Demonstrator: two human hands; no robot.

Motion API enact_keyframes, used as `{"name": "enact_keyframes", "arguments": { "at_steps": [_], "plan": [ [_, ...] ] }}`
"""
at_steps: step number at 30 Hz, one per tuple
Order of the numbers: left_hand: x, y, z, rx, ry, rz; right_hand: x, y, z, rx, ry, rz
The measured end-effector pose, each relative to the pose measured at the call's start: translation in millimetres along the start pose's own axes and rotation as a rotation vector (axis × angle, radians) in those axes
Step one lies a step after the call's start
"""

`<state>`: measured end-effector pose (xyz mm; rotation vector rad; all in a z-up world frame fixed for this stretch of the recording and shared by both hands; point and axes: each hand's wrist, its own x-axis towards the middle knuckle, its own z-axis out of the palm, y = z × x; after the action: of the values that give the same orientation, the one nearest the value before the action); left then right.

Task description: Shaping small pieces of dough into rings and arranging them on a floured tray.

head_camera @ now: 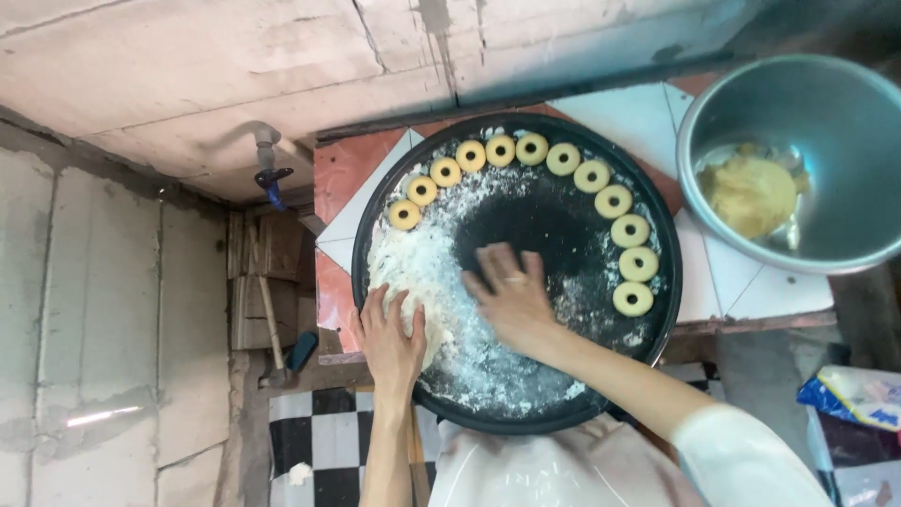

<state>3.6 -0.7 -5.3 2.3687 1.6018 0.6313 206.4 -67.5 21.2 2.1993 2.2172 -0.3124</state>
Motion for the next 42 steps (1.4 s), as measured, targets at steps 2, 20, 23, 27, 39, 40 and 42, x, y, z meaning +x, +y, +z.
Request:
{"name": "enact_keyframes", "arguments": {
  "at_steps": [2, 20, 23, 27, 39, 40, 42],
  "plan": [
    [-0.6, -3.3, 2.7, 0.026, -0.001, 0.024, 33.0, 1.2, -1.0, 0.008, -0.008, 0.02],
    [58.0, 157.7, 83.7, -0.173, -0.358, 0.564, -154.6, 192.0, 70.0, 0.68, 0.891, 0.806],
    [92.2, 165.0, 106.1, -0.038, -0.245, 0.602, -147.5, 167.2, 37.7, 0.841, 0.849, 0.839],
    [126.8, 101.2, 141.8, -0.082, 0.154, 0.548, -141.0, 160.6, 38.2, 0.872, 0.817, 0.723],
    [44.5, 161.9, 96.0, -0.092, -0.508, 0.783, -141.7, 191.8, 113.0, 0.677, 1.212, 0.6],
    [62.5, 157.2, 100.6, -0.091, -0.505, 0.784, -143.1, 191.9, 114.1, 0.677, 1.215, 0.598],
    [98.8, 146.9, 109.8, -0.031, -0.218, 0.654, -144.0, 193.0, 117.0, 0.617, 1.207, 0.603]
  ]
}}
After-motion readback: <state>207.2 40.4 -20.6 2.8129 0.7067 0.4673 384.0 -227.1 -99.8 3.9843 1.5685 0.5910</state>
